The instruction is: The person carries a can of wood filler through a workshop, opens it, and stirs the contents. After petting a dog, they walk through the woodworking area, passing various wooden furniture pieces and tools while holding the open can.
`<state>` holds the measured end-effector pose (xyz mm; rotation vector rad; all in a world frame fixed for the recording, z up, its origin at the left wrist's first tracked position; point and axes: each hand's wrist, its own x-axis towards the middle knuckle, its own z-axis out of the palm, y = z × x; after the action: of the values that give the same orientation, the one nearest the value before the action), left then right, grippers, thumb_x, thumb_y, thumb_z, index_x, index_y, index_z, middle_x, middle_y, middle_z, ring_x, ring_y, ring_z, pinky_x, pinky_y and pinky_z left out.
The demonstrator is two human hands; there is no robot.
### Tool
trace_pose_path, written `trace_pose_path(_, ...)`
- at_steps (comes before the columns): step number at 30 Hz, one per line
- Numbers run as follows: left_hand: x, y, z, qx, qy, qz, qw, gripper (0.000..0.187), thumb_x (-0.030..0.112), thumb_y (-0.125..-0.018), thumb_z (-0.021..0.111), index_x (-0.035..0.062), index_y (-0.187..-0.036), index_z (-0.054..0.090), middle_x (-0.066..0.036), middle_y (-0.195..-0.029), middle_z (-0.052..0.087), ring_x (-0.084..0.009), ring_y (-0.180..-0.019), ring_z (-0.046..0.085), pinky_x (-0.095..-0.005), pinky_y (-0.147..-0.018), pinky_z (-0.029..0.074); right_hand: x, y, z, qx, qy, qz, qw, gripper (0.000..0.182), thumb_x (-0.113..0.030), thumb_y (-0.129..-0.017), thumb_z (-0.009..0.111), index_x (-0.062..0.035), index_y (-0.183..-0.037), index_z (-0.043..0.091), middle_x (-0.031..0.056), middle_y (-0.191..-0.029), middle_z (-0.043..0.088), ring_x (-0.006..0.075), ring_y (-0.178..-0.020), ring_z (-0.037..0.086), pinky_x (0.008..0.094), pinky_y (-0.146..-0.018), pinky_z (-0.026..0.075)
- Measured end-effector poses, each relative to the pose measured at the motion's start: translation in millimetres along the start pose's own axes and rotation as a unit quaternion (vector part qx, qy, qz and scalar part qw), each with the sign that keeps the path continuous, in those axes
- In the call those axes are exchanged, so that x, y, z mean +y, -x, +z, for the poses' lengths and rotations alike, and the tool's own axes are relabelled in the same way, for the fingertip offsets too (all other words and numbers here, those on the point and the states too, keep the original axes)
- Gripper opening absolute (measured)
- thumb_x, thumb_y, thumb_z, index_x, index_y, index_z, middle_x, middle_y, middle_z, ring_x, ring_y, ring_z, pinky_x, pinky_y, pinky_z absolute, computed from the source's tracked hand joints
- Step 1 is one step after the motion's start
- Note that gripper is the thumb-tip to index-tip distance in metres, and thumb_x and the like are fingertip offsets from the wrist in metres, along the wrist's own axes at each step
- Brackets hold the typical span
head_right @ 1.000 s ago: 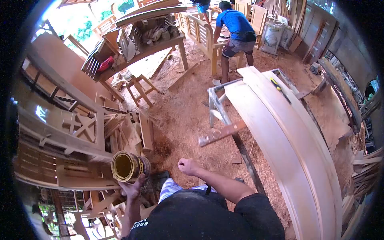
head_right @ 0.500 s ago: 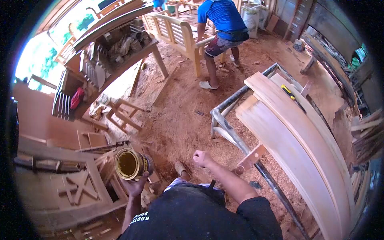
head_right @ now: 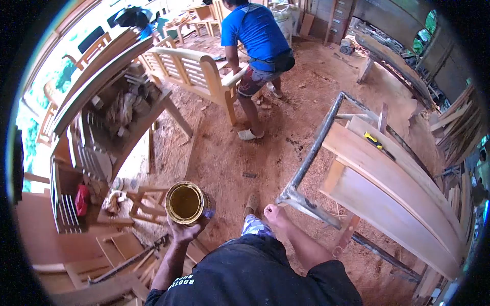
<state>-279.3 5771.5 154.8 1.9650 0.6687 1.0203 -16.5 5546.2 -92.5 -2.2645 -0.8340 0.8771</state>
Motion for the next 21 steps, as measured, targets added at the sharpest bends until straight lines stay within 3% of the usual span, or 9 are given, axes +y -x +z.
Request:
trace_pose_path(4, -15, -95, 32, -0.029, -0.041, 0.007, 0.999, 0.084, 0.025, -0.059, 0.093, -0.0010, -0.129, 0.054, -0.010, -0.116, 0.065, -0.0217, -0.102, 0.065, -0.0378, -0.092, 0.054, -42, -73, -15, 0.031, -0.051, -0.009, 0.998, 0.025, -0.032, -0.092, 0.065, -0.0104, -0.102, 0.073, 0.0143, -0.094, 0.076, 0.0321, -0.092, 0.074, 0.0429, -0.082, 0.057)
trace_pose_path(7, -43, -157, 53, -0.076, 0.042, 0.033, 0.996, 0.084, 0.026, -0.062, 0.092, -0.0013, -0.131, 0.053, -0.010, -0.117, 0.065, -0.0221, -0.105, 0.065, -0.0388, -0.094, 0.053, -52, -133, -23, 0.040, -0.038, -0.054, 0.997, 0.024, -0.030, -0.093, 0.064, -0.0095, -0.099, 0.073, 0.0155, -0.094, 0.076, 0.0317, -0.093, 0.074, 0.0428, -0.081, 0.057)
trace_pose_path(10, -60, -220, 85, -0.071, 0.052, 0.092, 0.992, 0.083, 0.024, -0.061, 0.094, -0.0007, -0.130, 0.055, -0.010, -0.116, 0.066, -0.0223, -0.105, 0.065, -0.0386, -0.095, 0.053, -68, -187, -42, 0.062, -0.037, -0.076, 0.994, 0.022, -0.029, -0.092, 0.064, -0.0092, -0.097, 0.072, 0.0156, -0.088, 0.075, 0.0342, -0.084, 0.074, 0.0449, -0.073, 0.057)
trace_pose_path(12, -63, -259, 104, -0.130, 0.032, 0.019, 0.991, 0.087, 0.024, -0.060, 0.097, -0.0012, -0.131, 0.054, -0.010, -0.120, 0.066, -0.0224, -0.108, 0.065, -0.0381, -0.096, 0.053, -81, -215, -63, 0.057, -0.054, -0.056, 0.995, 0.022, -0.031, -0.091, 0.063, -0.0115, -0.095, 0.072, 0.0160, -0.090, 0.075, 0.0362, -0.085, 0.073, 0.0471, -0.076, 0.057)
trace_pose_path(16, -57, -342, 158, -0.181, 0.107, 0.009, 0.977, 0.084, 0.028, -0.060, 0.098, 0.0024, -0.128, 0.055, -0.010, -0.117, 0.067, -0.0238, -0.105, 0.068, -0.0400, -0.092, 0.056, -67, -276, -78, 0.084, -0.037, -0.019, 0.996, 0.022, -0.033, -0.090, 0.064, -0.0118, -0.093, 0.072, 0.0153, -0.090, 0.075, 0.0366, -0.086, 0.073, 0.0483, -0.078, 0.057)
trace_pose_path(17, -61, -360, 171, -0.201, 0.113, 0.015, 0.973, 0.085, 0.028, -0.061, 0.098, 0.0021, -0.129, 0.054, -0.011, -0.119, 0.067, -0.0241, -0.105, 0.068, -0.0400, -0.092, 0.056, -66, -283, -81, 0.096, -0.022, 0.017, 0.995, 0.015, -0.024, -0.087, 0.067, -0.0107, -0.092, 0.073, 0.0168, -0.082, 0.073, 0.0348, -0.080, 0.073, 0.0460, -0.070, 0.056)
trace_pose_path(21, -101, -428, 226, -0.252, 0.123, 0.056, 0.958, 0.094, 0.033, -0.063, 0.097, -0.0001, -0.136, 0.047, -0.015, -0.123, 0.065, -0.0269, -0.109, 0.067, -0.0412, -0.094, 0.056, -28, -328, -78, -0.092, 0.060, 0.152, 0.982, 0.027, -0.028, -0.085, 0.066, -0.0127, -0.104, 0.076, 0.0226, -0.098, 0.074, 0.0358, -0.094, 0.073, 0.0436, -0.080, 0.057)
